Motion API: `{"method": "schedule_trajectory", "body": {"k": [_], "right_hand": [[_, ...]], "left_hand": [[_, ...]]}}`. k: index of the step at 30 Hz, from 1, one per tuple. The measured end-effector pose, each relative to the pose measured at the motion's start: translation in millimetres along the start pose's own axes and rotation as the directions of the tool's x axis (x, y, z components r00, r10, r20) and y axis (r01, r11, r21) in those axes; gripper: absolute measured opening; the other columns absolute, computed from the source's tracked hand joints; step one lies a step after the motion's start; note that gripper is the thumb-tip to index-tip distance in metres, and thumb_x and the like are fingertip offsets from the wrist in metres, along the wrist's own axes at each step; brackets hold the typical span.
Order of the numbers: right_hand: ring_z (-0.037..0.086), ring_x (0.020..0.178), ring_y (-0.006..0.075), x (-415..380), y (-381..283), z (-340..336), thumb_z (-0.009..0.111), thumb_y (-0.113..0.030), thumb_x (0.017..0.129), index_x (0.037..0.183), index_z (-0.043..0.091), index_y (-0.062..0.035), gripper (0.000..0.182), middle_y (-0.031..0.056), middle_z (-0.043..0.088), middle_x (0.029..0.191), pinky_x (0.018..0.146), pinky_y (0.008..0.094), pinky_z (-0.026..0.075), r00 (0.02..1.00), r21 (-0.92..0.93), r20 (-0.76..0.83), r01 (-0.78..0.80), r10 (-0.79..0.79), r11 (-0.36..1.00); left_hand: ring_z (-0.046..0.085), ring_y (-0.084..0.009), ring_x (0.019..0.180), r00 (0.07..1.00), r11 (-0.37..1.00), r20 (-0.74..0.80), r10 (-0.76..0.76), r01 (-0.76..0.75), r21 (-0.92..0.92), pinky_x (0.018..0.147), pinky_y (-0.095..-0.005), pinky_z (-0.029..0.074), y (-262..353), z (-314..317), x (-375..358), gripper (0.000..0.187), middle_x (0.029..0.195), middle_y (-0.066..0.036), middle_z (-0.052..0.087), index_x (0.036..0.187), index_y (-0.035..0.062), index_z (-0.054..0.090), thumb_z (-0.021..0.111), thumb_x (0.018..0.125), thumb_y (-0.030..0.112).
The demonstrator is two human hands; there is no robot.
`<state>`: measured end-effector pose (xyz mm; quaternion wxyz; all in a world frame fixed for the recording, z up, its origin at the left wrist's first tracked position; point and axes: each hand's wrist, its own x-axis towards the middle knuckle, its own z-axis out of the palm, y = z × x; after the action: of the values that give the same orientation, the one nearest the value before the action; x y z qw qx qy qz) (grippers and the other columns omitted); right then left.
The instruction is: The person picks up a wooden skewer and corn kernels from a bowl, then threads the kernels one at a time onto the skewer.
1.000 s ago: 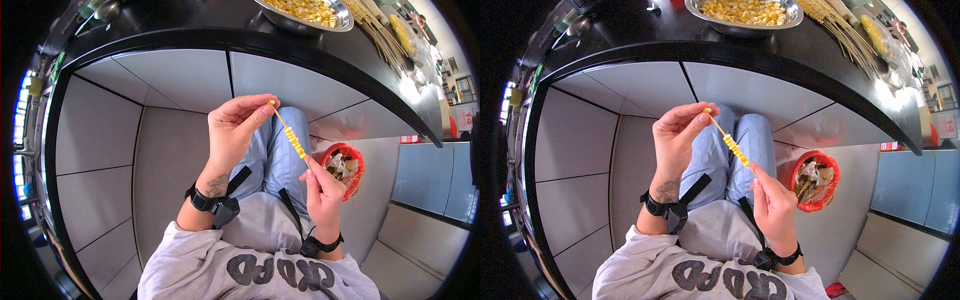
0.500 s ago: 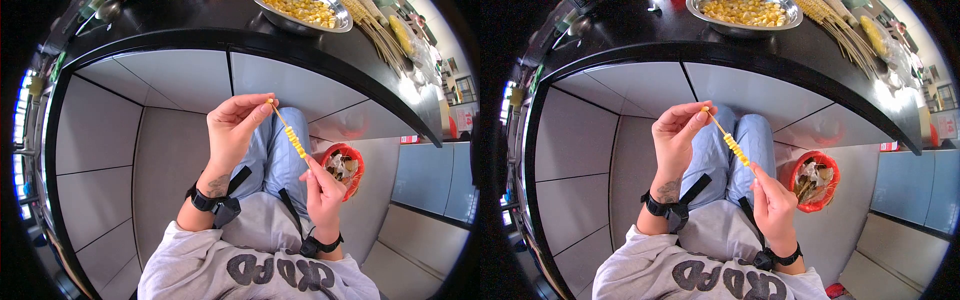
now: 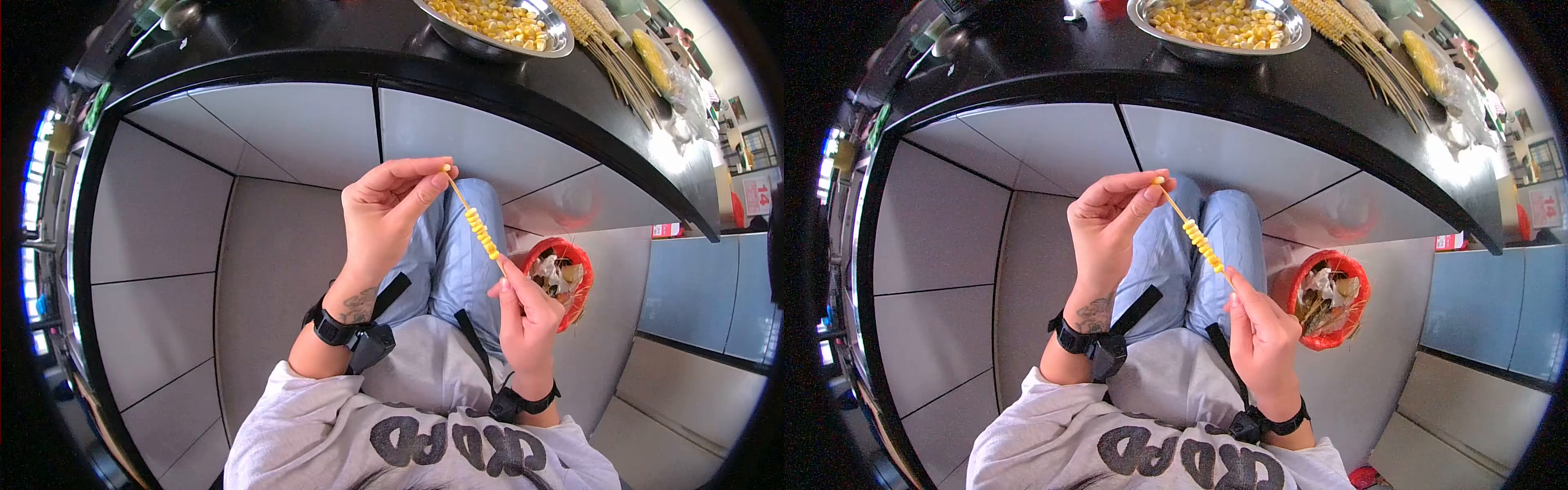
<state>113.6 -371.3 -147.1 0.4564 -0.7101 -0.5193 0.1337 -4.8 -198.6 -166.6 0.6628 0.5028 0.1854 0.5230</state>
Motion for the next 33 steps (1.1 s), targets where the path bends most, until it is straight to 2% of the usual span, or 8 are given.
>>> {"method": "schedule_trajectory", "body": {"k": [6,9,20,24,26,29,31,33], "right_hand": [[0.066,0.063,0.0172,0,0,1,0.059,0.004,0.091,0.117,0.066,0.0040,0.027,0.0149,0.067,0.076,0.058,0.0268,0.050,1.000,0.006,-0.008,0.004,-0.004,1.000],[0.066,0.063,0.0174,1,-2,0,0.058,0.004,0.092,0.117,0.066,0.0045,0.027,0.0148,0.067,0.077,0.059,0.0269,0.050,1.000,0.001,-0.006,-0.007,0.007,1.000],[0.066,0.064,0.0176,1,0,-1,0.059,0.004,0.091,0.118,0.065,0.0041,0.028,0.0153,0.067,0.077,0.060,0.0275,0.050,0.999,-0.015,-0.010,-0.031,0.031,0.999],[0.065,0.063,0.0174,3,1,-1,0.058,0.004,0.091,0.118,0.065,0.0039,0.028,0.0151,0.067,0.076,0.060,0.0274,0.050,0.999,-0.015,-0.017,-0.029,0.029,0.999],[0.065,0.063,0.0171,4,1,-2,0.058,0.004,0.091,0.118,0.065,0.0038,0.028,0.0148,0.067,0.076,0.061,0.0274,0.050,0.999,-0.019,-0.025,-0.024,0.024,1.000],[0.065,0.063,0.0165,6,3,-4,0.058,0.003,0.092,0.117,0.066,0.0038,0.027,0.0139,0.067,0.075,0.061,0.0272,0.050,0.998,-0.020,-0.057,-0.041,0.040,0.999],[0.064,0.063,0.0157,6,10,-7,0.059,0.002,0.092,0.118,0.066,0.0035,0.027,0.0129,0.067,0.075,0.060,0.0264,0.050,0.996,-0.015,-0.075,-0.047,0.046,0.999],[0.064,0.063,0.0153,6,16,-10,0.059,0.001,0.092,0.118,0.066,0.0031,0.027,0.0128,0.067,0.075,0.060,0.0259,0.050,0.994,-0.002,-0.099,-0.037,0.037,0.999]], "left_hand": [[0.069,-0.0238,0.099,1.000,0.995,0.008,-0.013,0.012,0.100,0.089,-0.0319,0.056,2,2,-1,0.016,0.106,-0.016,0.070,0.106,-0.0054,0.067,0.064,0.090,-0.004],[0.069,-0.0229,0.100,0.999,0.993,0.023,0.025,-0.028,0.111,0.089,-0.0311,0.056,-1,3,-1,0.017,0.106,-0.017,0.070,0.107,-0.0058,0.066,0.065,0.090,-0.004],[0.069,-0.0173,0.094,0.980,0.904,0.121,0.156,-0.191,0.382,0.086,-0.0288,0.056,0,4,-1,0.015,0.101,-0.017,0.071,0.103,-0.0075,0.067,0.066,0.089,-0.003],[0.069,-0.0168,0.093,0.981,0.880,0.154,0.117,-0.174,0.442,0.087,-0.0297,0.056,1,6,-3,0.015,0.101,-0.016,0.072,0.101,-0.0079,0.068,0.067,0.088,-0.002],[0.069,-0.0168,0.092,0.969,0.885,0.236,0.072,-0.171,0.433,0.087,-0.0300,0.056,-3,10,-8,0.015,0.102,-0.015,0.072,0.102,-0.0075,0.068,0.067,0.088,-0.002],[0.069,-0.0160,0.092,0.967,0.919,0.256,0.015,-0.114,0.378,0.086,-0.0289,0.055,-2,16,-11,0.015,0.104,-0.015,0.072,0.103,-0.0073,0.067,0.066,0.090,0.000],[0.069,-0.0132,0.086,0.951,0.902,0.305,0.049,-0.173,0.396,0.081,-0.0266,0.056,4,16,1,0.016,0.100,-0.013,0.073,0.103,-0.0038,0.067,0.067,0.089,0.003],[0.068,-0.0109,0.081,0.938,0.671,0.313,0.150,-0.329,0.664,0.075,-0.0259,0.055,24,18,29,0.016,0.093,-0.009,0.072,0.102,0.0000,0.068,0.070,0.087,0.004]]}}
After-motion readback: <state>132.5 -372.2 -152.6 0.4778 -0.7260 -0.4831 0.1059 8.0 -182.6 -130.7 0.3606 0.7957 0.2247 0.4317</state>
